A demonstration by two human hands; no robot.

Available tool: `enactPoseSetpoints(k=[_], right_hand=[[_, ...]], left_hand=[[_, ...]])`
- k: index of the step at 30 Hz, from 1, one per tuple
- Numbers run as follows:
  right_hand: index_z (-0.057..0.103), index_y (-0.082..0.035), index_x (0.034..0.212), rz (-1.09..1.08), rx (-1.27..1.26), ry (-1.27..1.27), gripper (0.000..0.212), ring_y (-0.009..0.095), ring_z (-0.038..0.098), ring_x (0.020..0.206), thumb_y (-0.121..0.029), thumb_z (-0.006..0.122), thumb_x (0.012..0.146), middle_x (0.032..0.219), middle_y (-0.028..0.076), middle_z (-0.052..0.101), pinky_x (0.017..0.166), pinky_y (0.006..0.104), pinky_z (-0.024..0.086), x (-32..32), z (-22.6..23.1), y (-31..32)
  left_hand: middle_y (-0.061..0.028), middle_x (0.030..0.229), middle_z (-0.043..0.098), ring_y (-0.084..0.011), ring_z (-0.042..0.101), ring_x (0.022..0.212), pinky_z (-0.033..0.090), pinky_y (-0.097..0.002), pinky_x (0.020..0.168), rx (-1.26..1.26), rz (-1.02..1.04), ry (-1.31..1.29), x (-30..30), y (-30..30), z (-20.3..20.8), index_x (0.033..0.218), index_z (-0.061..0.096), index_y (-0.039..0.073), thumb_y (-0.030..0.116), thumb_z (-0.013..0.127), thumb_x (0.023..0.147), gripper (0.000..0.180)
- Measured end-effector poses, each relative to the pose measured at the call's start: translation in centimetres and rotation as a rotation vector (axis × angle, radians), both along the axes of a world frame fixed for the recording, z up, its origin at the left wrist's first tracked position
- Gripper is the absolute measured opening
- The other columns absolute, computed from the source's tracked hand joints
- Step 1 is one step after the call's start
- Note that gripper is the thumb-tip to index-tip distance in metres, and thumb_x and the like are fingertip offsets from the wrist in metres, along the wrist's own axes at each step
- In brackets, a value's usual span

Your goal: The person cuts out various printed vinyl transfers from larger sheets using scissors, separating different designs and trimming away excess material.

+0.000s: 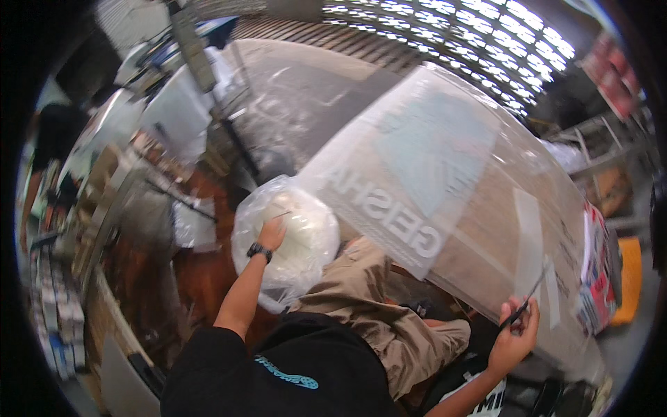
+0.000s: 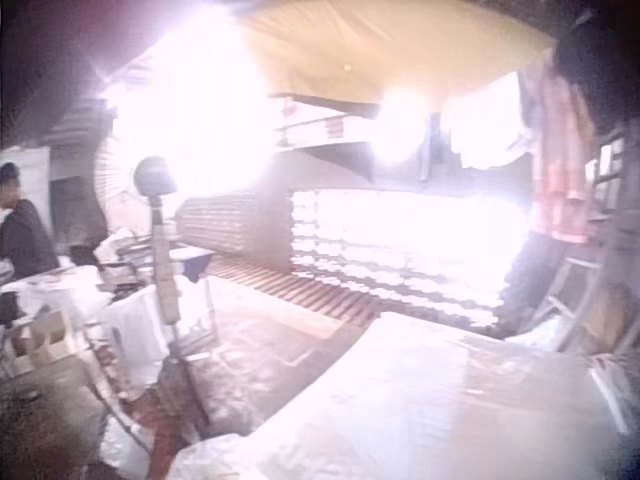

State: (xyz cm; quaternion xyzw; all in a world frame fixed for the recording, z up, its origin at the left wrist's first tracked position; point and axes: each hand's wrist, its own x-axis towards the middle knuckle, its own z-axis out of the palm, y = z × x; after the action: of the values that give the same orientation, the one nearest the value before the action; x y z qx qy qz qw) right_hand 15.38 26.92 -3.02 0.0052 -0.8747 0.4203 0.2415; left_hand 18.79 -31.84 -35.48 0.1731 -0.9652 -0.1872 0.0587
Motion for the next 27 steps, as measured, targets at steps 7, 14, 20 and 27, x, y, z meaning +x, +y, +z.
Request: enactPoseSetpoints(k=[7, 14, 20, 27], right_hand=[[0.065, -0.01, 0.116, -0.137, 0.499, -0.21, 0.042, 0.028, 0.069, 0.089, -0.008, 0.077, 0.075, 0.096, 0.012, 0.072, 0.088, 0.0374, 0.044, -0.7, 3.3, 4.1], [0.069, -0.012, 0.11, 0.2, 0.132, -0.189, 0.041, 0.024, 0.066, 0.08, -0.003, 0.077, 0.071, 0.099, 0.008, 0.073, 0.077, 0.0357, 0.052, 1.2, 3.7, -2.2], [0.064, -0.003, 0.12, 0.502, -0.326, -0.28, 0.043, 0.019, 0.07, 0.086, -0.005, 0.079, 0.079, 0.097, 0.011, 0.073, 0.079, 0.0322, 0.054, 3.8, 2.6, -13.0], [0.056, 0.008, 0.123, 0.235, -0.595, -0.275, 0.048, 0.017, 0.068, 0.078, -0.017, 0.079, 0.089, 0.087, 0.013, 0.07, 0.074, 0.0306, 0.055, 6.7, -1.3, -6.3]], left_hand=[[-0.0191, 0.115, 0.071, -0.0334, 0.069, 0.102, 0.053, -0.038, 0.089, 0.385, 0.05, 0.202, -0.4, 8.1, 2.2, 0.118, 0.067, -0.002, 0.003, 0.063, 0.088, 0.031], [-0.0138, 0.076, 0.067, -0.0244, 0.066, 0.068, 0.052, -0.0348, 0.067, 0.406, -0.635, 0.568, -1.0, 19.5, 26.1, 0.102, 0.071, -0.001, -0.002, 0.061, 0.079, 0.025], [-0.0171, 0.125, 0.066, -0.0302, 0.067, 0.111, 0.053, -0.0367, 0.094, 0.865, -0.862, 0.118, -0.3, 25.0, 32.6, 0.138, 0.056, 0.005, 0.011, 0.079, 0.085, 0.058], [-0.0128, 0.122, 0.069, -0.0288, 0.067, 0.099, 0.052, -0.0365, 0.085, 0.109, 0.176, 0.467, 4.7, 7.3, 10.9, 0.132, 0.058, 0.006, 0.013, 0.066, 0.094, 0.04]])
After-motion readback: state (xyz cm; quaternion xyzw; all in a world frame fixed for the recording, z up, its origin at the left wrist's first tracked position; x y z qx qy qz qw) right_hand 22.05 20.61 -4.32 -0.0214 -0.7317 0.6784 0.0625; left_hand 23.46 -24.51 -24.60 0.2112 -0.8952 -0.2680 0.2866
